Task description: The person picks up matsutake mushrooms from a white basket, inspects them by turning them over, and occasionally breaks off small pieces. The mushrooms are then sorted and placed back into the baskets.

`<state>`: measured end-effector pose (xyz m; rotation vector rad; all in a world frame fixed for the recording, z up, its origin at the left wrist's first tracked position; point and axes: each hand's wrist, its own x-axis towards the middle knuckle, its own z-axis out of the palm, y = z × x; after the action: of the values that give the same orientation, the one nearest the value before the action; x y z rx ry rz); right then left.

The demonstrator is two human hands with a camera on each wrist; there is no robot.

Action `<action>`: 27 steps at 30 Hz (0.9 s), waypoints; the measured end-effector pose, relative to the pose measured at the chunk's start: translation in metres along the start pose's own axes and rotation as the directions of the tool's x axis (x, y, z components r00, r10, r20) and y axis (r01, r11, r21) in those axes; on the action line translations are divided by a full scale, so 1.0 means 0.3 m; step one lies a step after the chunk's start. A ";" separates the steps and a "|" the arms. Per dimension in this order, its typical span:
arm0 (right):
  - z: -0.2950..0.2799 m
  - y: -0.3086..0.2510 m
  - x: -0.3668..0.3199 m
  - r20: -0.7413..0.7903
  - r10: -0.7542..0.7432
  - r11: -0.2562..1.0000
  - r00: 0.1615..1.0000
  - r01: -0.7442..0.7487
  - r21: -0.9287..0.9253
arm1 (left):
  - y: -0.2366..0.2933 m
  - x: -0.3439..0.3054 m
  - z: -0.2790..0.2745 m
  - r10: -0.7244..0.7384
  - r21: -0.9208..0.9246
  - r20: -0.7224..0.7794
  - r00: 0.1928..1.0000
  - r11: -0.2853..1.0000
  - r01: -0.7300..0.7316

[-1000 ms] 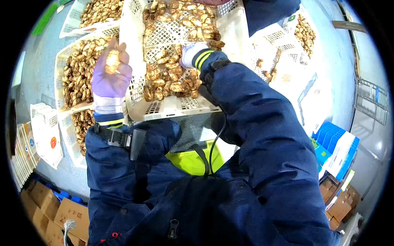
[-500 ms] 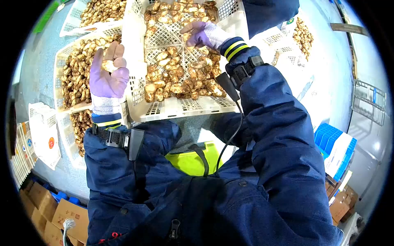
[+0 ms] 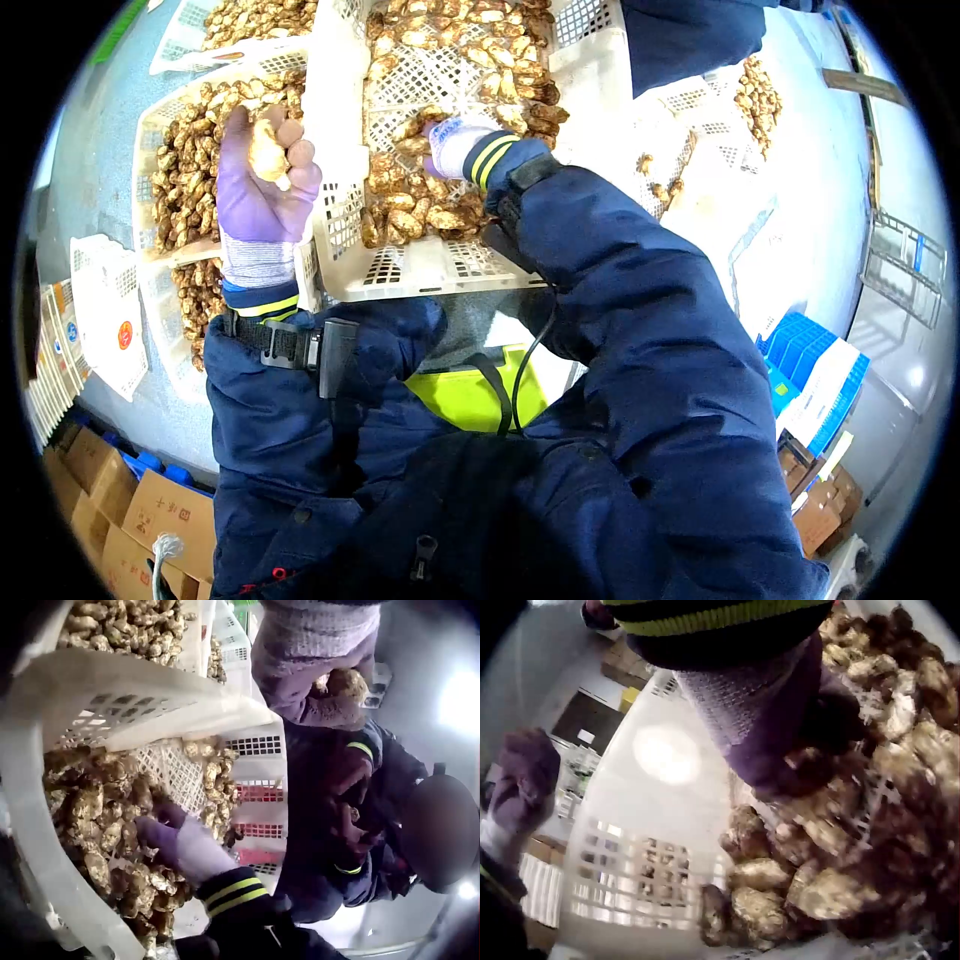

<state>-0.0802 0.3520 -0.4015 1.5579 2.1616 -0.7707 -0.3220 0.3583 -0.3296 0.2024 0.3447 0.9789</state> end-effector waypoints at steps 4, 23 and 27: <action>0.001 0.082 0.055 -0.001 -0.065 0.957 0.998 0.062 0.285 | 0.013 -0.015 0.073 0.083 -0.137 -0.070 0.994 0.986 -0.092; -0.212 0.105 -0.314 -0.014 -0.086 0.128 0.996 0.025 0.991 | 0.049 -0.082 0.103 0.173 0.231 -0.018 0.985 0.959 -0.164; -0.286 0.060 -0.294 -0.385 -0.146 0.287 0.911 0.412 0.865 | -0.008 -0.066 0.112 0.012 0.620 -0.175 0.984 0.778 0.101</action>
<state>-0.0327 0.3437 -0.2868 1.7398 2.2578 -2.4609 -0.3176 0.3399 -0.2953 0.7230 0.8334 0.8045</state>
